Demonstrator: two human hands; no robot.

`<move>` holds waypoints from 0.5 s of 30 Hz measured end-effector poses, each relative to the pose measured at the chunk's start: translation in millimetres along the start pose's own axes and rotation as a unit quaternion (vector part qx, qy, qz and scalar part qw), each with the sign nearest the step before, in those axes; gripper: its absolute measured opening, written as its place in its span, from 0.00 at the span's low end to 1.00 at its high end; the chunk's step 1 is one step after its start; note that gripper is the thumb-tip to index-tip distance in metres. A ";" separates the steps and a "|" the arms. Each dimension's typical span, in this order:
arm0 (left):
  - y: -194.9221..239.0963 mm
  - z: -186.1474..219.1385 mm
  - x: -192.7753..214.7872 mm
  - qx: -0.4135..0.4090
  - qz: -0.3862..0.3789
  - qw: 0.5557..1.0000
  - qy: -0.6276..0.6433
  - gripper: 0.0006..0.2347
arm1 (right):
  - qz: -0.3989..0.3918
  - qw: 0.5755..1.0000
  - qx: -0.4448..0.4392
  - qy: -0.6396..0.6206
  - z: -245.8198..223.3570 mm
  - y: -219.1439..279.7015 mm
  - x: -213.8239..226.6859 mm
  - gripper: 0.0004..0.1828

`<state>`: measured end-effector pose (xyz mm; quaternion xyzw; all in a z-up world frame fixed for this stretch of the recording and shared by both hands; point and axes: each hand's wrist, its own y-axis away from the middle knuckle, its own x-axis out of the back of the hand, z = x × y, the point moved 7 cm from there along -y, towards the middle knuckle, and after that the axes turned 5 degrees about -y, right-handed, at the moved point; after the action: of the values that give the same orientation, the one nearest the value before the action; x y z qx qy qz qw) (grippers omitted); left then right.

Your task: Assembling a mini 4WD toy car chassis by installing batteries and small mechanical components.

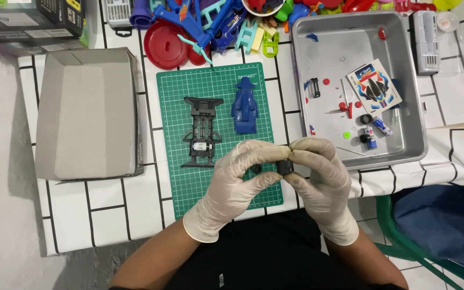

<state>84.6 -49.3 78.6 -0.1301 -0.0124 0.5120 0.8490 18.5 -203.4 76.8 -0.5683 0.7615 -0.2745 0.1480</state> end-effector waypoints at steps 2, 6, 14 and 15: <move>1.4 2.4 -0.2 -0.011 -0.004 1.000 -0.004 0.14 | -0.002 1.000 -0.008 -0.009 0.2 3.5 -0.7 0.18; 4.3 1.8 -0.6 -0.043 -0.006 0.999 0.007 0.11 | 0.000 0.999 -0.022 -0.031 -1.2 8.7 -1.0 0.16; 7.0 -7.2 -0.4 -0.064 0.025 0.998 0.001 0.10 | 0.010 0.995 -0.095 -0.040 9.5 19.4 0.7 0.13; 8.0 -9.0 0.2 -0.064 0.034 0.997 -0.006 0.10 | 0.017 0.993 -0.110 -0.045 13.1 21.8 1.2 0.13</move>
<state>79.1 -47.5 68.0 -0.1817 -0.0462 0.5397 0.8207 8.0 -203.4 53.5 -0.5800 0.7890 -0.1608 0.1235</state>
